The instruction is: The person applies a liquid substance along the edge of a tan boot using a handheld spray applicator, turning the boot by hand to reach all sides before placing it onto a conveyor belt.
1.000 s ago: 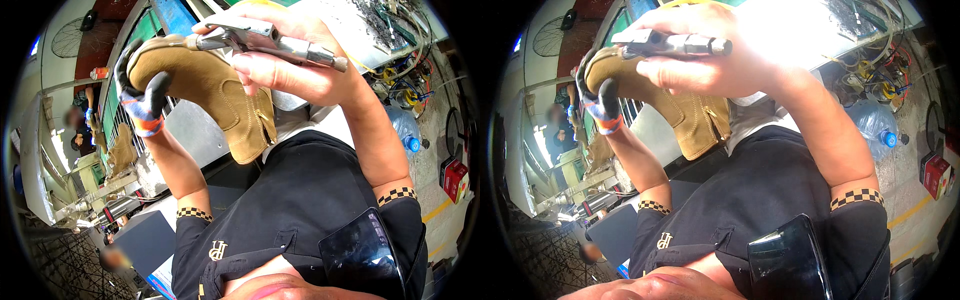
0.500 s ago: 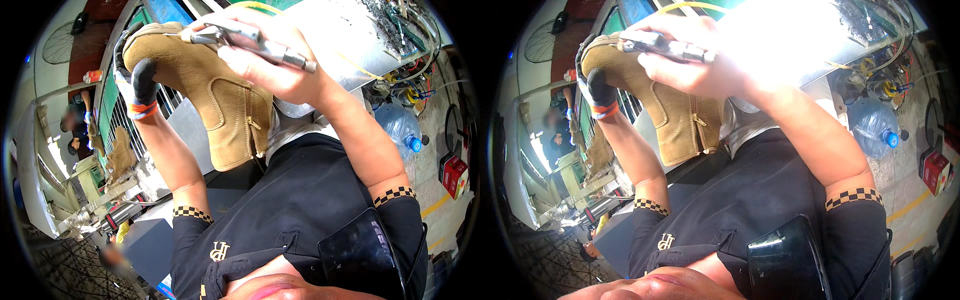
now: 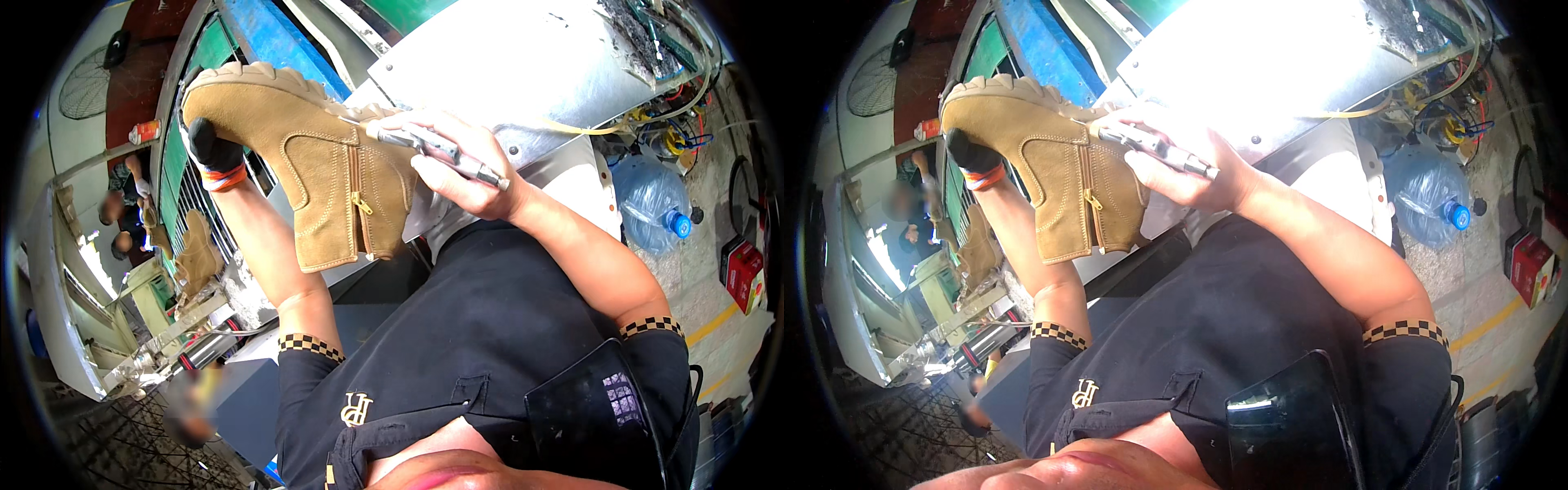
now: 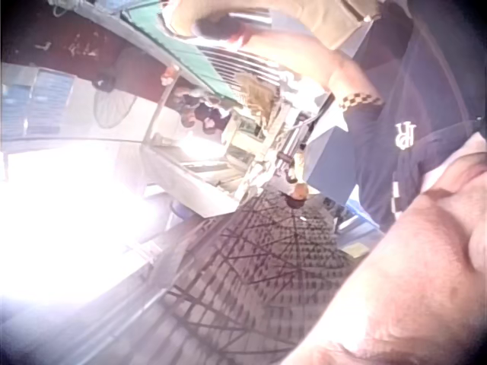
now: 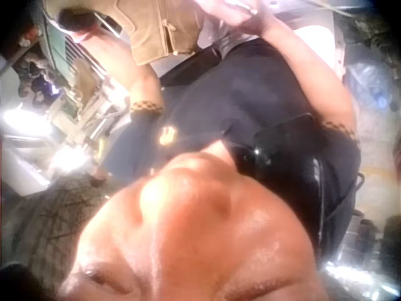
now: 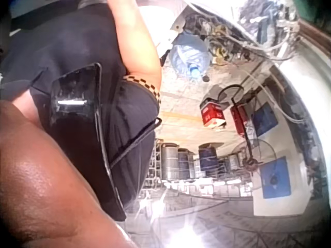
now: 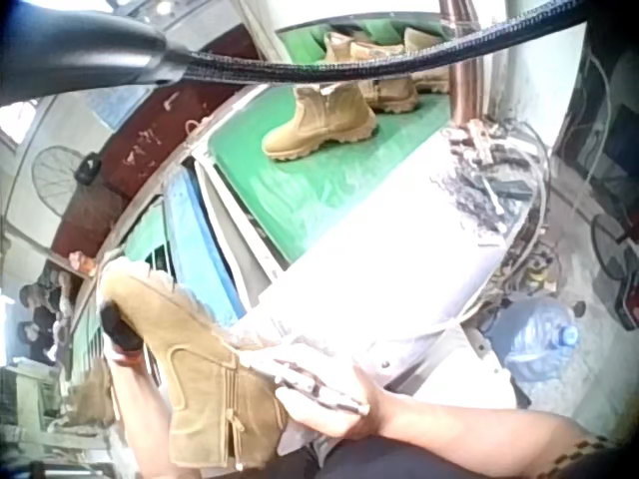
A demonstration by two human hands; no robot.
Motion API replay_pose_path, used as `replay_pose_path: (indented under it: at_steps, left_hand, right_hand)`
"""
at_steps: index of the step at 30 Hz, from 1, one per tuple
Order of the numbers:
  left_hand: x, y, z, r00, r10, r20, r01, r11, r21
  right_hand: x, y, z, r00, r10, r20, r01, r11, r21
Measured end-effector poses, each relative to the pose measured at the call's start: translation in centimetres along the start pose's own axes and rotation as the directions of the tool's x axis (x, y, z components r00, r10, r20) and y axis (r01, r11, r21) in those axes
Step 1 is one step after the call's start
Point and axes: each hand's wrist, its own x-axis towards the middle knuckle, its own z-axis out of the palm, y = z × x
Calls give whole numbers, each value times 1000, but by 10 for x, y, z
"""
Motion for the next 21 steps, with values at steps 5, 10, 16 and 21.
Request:
replay_pose_path:
  at_steps: [5, 10, 16, 21]
  left_hand:
    - [-8, -1, 0, 1000, -26, 2, 26, 1000, -7]
    - [-20, -15, -14, 998, -57, 29, 58, 998, -27]
    - [-66, -24, 5, 921, -258, -290, 159, 932, -324]
    - [-130, -20, 29, 610, -598, -520, 93, 706, -702]
  right_hand:
    - [-18, 3, -10, 993, 108, 50, -109, 994, 18]
    - [-35, 8, -17, 973, 231, 23, -232, 968, 92]
    - [-46, 10, -20, 952, 306, -19, -295, 931, 215]
    - [-41, 15, -3, 935, 342, -91, -308, 913, 268]
